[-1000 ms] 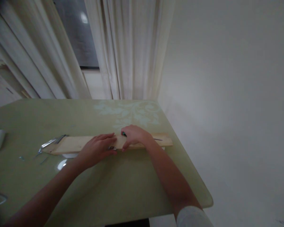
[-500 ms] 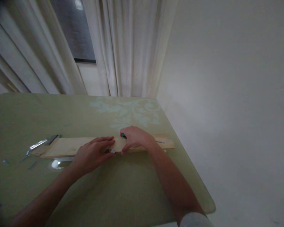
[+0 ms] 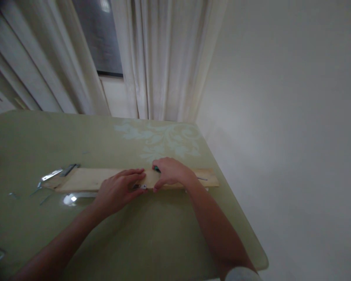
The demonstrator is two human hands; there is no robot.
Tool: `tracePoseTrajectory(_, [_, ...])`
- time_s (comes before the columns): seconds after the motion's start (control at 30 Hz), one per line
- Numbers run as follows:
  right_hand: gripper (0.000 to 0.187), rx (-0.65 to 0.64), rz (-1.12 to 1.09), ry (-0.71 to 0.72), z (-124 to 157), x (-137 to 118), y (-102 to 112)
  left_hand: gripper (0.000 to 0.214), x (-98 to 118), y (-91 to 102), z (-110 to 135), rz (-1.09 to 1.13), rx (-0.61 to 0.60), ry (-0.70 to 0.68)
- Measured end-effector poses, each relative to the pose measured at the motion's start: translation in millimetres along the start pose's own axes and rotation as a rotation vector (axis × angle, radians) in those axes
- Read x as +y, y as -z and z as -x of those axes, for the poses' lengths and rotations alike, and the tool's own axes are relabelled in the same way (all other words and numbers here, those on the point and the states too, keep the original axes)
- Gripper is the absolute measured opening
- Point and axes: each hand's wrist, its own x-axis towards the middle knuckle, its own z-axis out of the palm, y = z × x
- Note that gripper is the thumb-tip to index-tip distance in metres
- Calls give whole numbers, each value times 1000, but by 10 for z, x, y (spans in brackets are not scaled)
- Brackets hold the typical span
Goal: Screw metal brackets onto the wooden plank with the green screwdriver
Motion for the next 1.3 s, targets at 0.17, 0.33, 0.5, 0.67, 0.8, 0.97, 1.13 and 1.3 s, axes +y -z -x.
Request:
tracePoseTrajectory(0.17, [66,-4,-43,-3,-10,33,-8,43,-25,-16,-9,16,-20,20])
tracePoseTrajectory(0.33, [71,-13,-40,-15,-1,41,-10,61,-151,94,152,112,54,-132])
tracePoseTrajectory(0.5, [79,-1,-43,-42,27,20,35,45,-664,582,563,91,422,278])
tracePoseTrajectory(0.67, [65,255,-14,-69,171,-81,228,37,-1412,845,1023,-417,353,683])
tracePoseTrajectory(0.8, [50,461,-32,10,387,-231,407,38,-1708,766,1184,-449,278,753])
tracePoseTrajectory(0.97, [41,658,-63,88,635,-427,531,35,-1661,724,1190,-392,293,732])
tracePoseTrajectory(1.13, [34,795,-97,148,730,-488,574,23,-1615,732,1163,-358,334,770])
tracePoseTrajectory(1.3, [31,872,-123,166,737,-482,591,30,-1530,732,1005,-290,459,839])
